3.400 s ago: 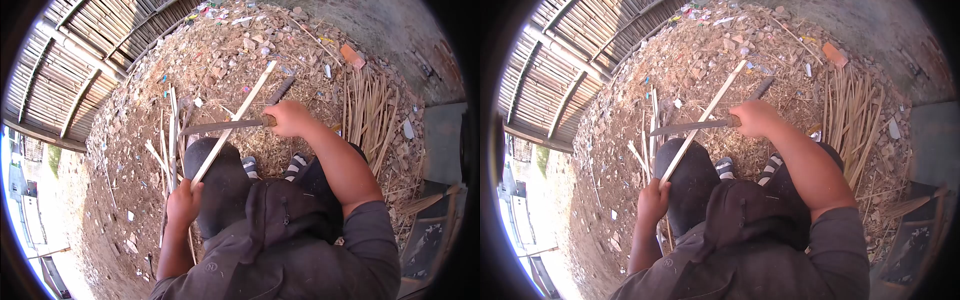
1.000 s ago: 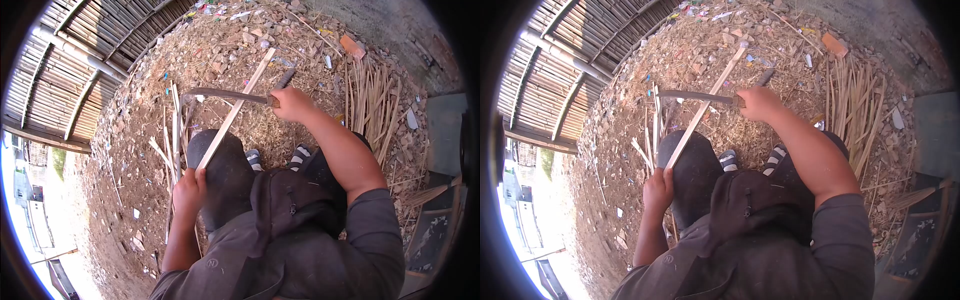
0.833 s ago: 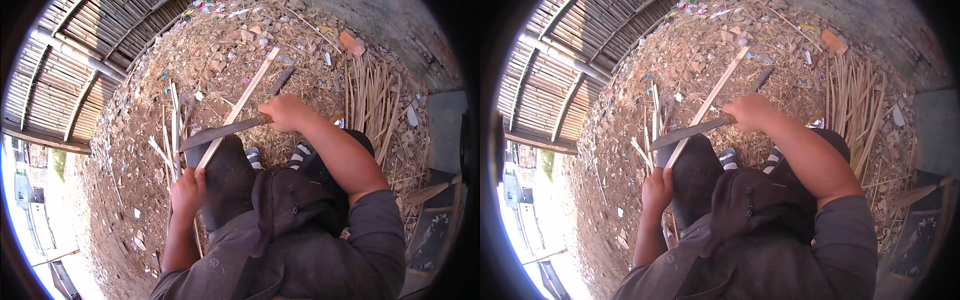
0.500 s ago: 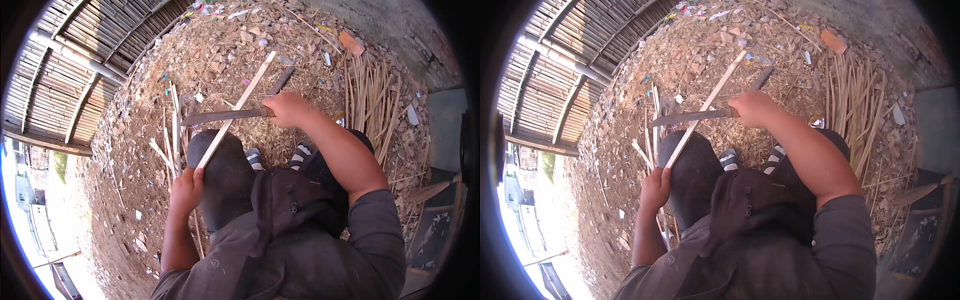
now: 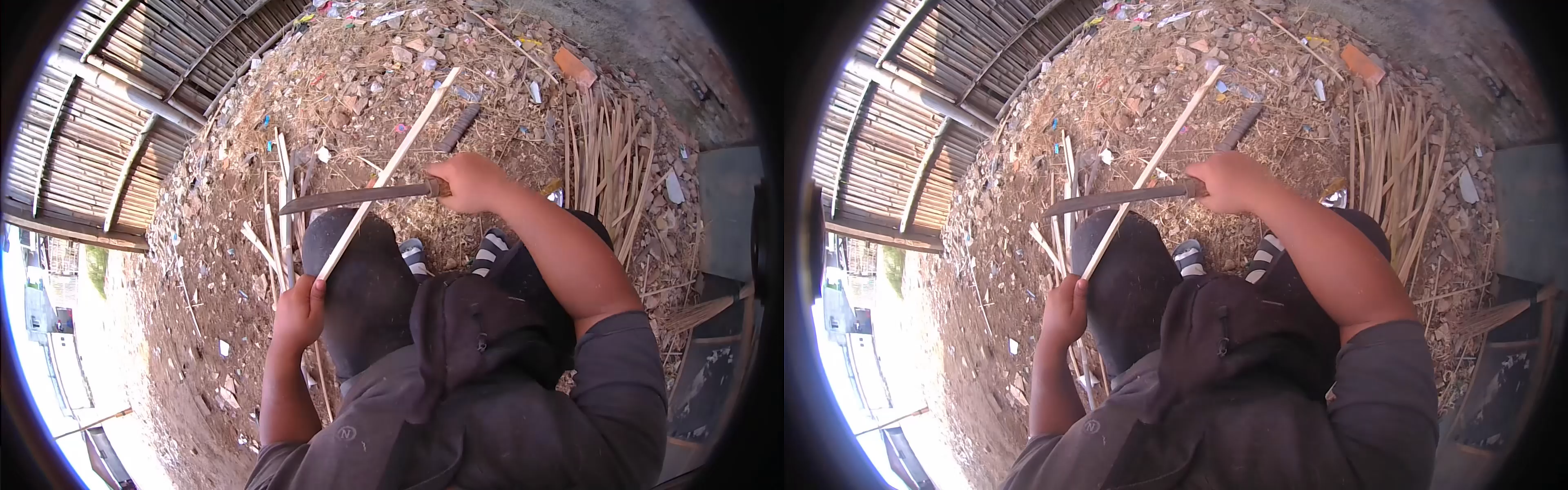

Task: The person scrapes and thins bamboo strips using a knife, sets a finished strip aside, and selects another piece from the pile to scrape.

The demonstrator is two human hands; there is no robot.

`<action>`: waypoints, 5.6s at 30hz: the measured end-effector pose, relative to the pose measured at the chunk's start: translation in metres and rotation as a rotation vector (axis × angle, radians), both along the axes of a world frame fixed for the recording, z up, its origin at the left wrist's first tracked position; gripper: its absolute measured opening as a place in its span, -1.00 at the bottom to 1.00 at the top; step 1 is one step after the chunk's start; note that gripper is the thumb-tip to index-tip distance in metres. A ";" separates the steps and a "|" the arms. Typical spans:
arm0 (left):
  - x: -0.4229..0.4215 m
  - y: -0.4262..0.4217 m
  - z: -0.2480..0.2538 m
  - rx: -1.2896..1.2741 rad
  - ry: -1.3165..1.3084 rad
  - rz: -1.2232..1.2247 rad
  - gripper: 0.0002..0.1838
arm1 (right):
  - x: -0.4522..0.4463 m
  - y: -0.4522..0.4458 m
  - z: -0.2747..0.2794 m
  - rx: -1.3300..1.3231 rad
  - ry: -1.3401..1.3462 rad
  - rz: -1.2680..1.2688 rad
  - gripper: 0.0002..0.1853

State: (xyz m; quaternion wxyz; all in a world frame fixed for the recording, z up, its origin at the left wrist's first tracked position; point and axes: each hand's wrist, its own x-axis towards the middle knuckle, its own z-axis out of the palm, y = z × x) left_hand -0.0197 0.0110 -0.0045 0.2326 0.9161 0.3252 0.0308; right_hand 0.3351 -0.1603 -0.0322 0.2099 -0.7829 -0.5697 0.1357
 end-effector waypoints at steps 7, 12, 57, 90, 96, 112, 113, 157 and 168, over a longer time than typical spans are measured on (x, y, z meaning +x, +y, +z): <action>0.005 -0.003 0.004 0.039 0.060 0.031 -0.60 | -0.002 0.004 0.003 -0.049 -0.017 -0.016 -0.79; 0.004 0.001 -0.006 -0.010 0.009 0.003 -0.60 | 0.007 0.008 -0.011 0.042 0.135 -0.049 -0.76; 0.010 -0.010 -0.004 0.146 0.045 0.044 -0.63 | 0.036 0.006 -0.022 -0.013 0.045 -0.209 -0.71; 0.007 -0.002 -0.006 0.118 0.023 0.014 -0.60 | 0.019 -0.009 0.015 -0.132 -0.106 -0.072 -0.64; 0.005 0.005 0.009 -0.036 0.023 -0.011 -0.53 | 0.054 -0.008 -0.020 0.047 0.205 -0.366 -0.66; 0.009 0.021 0.010 -0.148 0.044 -0.007 -0.46 | 0.029 -0.001 -0.011 -0.013 0.067 -0.177 -0.63; 0.010 0.021 0.009 -0.144 0.044 -0.012 -0.46 | 0.017 -0.001 -0.006 -0.049 0.009 -0.092 -0.64; -0.021 -0.027 -0.002 0.245 -0.048 0.132 -0.67 | 0.037 -0.034 0.027 -0.010 -0.008 -0.211 -0.73; -0.027 -0.033 -0.007 0.129 -0.035 0.184 -0.60 | 0.042 -0.034 0.021 0.073 0.003 -0.196 -0.70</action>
